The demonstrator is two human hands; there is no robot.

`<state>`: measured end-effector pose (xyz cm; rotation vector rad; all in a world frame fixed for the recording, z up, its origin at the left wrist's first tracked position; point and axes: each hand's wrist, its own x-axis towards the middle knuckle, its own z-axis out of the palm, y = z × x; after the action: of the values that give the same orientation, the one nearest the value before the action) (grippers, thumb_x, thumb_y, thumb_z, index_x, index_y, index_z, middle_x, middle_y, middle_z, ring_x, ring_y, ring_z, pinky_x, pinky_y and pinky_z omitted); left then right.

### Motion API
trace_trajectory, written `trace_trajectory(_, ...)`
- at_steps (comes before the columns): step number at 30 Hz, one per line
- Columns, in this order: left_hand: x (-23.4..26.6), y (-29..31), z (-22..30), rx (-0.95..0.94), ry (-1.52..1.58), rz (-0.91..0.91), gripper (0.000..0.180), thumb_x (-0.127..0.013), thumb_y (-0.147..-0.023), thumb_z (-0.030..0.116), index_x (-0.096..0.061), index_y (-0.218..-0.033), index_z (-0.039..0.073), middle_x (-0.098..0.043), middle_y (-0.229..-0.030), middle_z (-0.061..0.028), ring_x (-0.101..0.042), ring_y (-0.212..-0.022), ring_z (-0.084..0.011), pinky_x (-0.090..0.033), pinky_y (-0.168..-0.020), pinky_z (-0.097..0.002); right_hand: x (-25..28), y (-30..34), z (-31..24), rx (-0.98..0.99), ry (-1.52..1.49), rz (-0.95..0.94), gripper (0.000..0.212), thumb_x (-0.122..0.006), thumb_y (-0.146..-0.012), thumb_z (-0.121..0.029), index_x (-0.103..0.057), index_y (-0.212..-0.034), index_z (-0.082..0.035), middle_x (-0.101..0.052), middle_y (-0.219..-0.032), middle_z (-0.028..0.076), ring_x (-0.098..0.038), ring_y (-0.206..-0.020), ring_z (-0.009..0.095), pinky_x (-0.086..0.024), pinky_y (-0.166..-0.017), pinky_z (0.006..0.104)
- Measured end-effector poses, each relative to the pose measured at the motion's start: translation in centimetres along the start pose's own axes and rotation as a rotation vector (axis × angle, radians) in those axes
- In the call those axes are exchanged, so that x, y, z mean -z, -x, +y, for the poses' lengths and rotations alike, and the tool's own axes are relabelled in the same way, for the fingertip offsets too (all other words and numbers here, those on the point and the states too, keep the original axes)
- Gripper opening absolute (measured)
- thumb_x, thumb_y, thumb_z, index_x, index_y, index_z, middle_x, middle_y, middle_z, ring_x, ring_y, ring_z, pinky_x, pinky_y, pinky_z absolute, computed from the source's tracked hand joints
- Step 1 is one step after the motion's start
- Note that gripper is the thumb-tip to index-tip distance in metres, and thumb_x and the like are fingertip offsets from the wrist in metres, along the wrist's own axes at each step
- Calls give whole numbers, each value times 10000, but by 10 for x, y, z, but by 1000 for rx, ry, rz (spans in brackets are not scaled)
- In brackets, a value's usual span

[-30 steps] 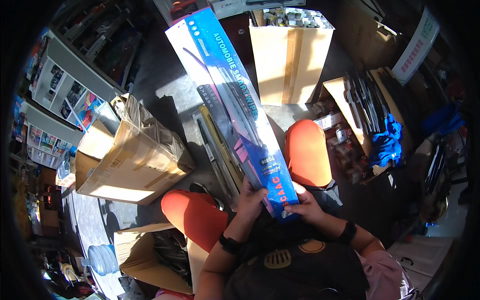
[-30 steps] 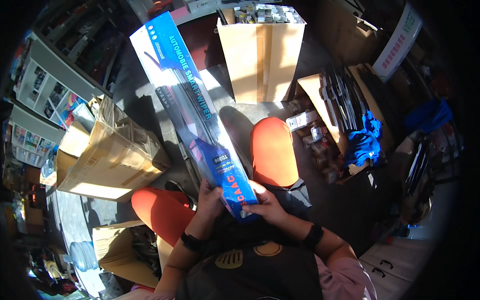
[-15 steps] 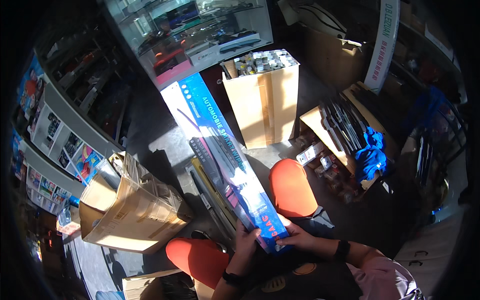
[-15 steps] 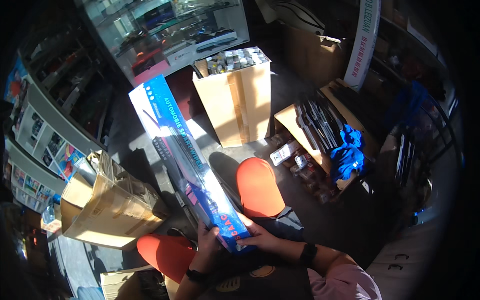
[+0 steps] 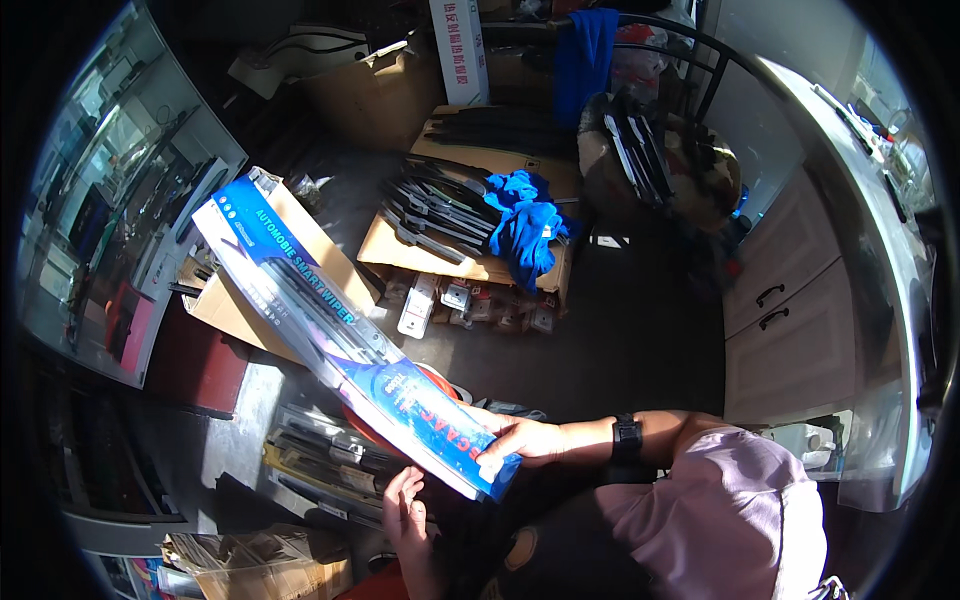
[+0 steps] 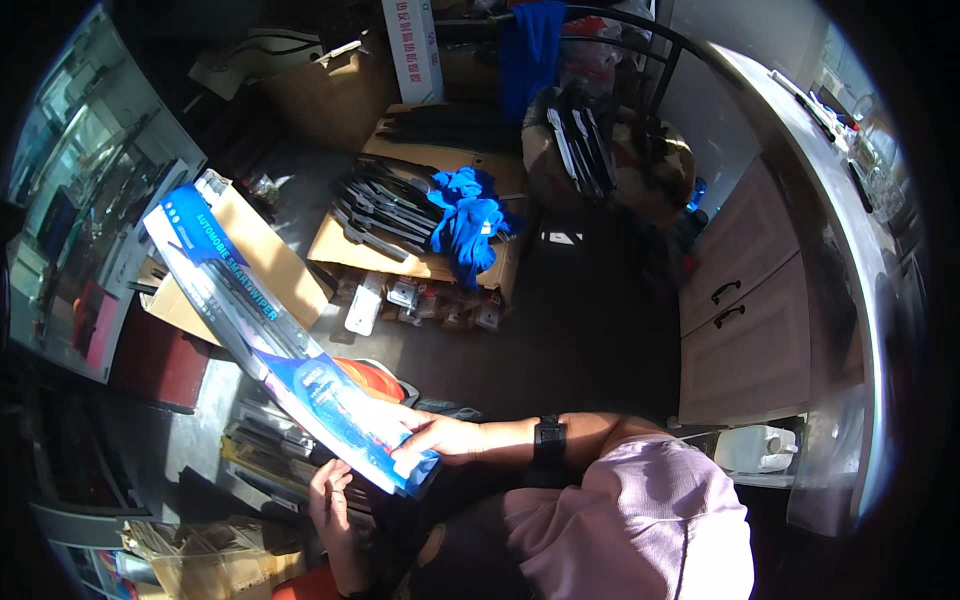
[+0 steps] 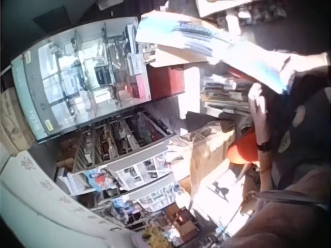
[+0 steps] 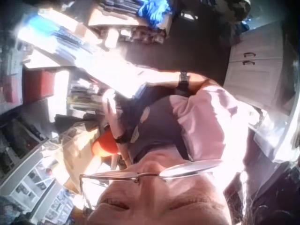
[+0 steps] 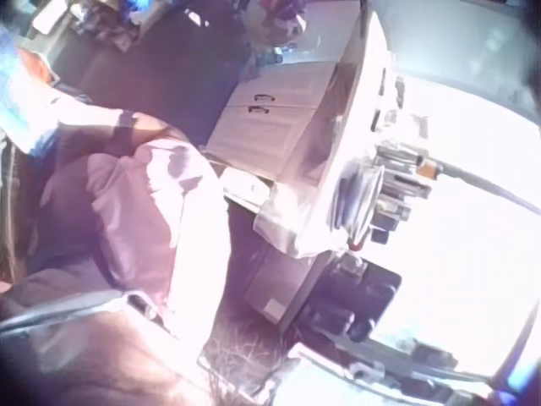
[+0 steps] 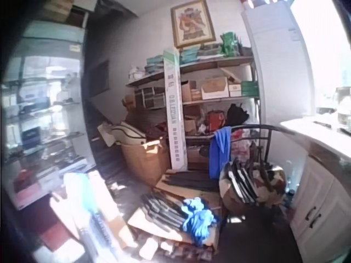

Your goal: The person sits on the floor and wipes multiple packaged windshield wipers with a blue cloth, then places them into a cardboard box. The person handles each wiper individually, wiping both sides before stacking them.

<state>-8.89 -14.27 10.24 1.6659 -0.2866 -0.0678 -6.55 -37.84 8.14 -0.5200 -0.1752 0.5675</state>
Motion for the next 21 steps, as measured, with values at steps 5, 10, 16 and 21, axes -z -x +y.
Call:
trace_trajectory(5,22,15,-27,206,-74,261,307,-472,-965,211,-569,-1107,-44,-638,-990,-138,-605,-924,-192,-471,-835,-329,25,8,-49,252,17,191,825,-655,-771,73,-276,-1473,-135,-519,-1314,80,-545,-1159,188,-467,-966,342)
trace_trajectory(10,63,49,-55,612,96,563,524,-637,-884,255,-458,-1327,38,-618,-1140,-141,-610,-977,-274,-502,-786,-361,66,-16,-96,429,132,390,795,-633,-783,45,-278,-1469,-145,-532,-1294,88,-558,-1146,222,-465,-982,368)
trace_trajectory(16,83,50,-95,594,-69,547,424,-591,-941,279,-525,-1241,-14,-643,-1045,-130,-614,-924,-234,-506,-790,-352,151,-49,-128,501,92,562,720,-602,-808,37,-298,-1436,-140,-553,-1251,128,-587,-1107,293,-501,-928,472)
trace_trajectory(21,100,62,-134,508,-275,374,290,-614,-931,258,-632,-1023,-16,-662,-937,-122,-629,-816,-188,-526,-706,-308,186,-94,-143,518,65,627,565,-552,-847,49,-364,-1356,-107,-573,-1210,137,-612,-1066,303,-509,-923,464)
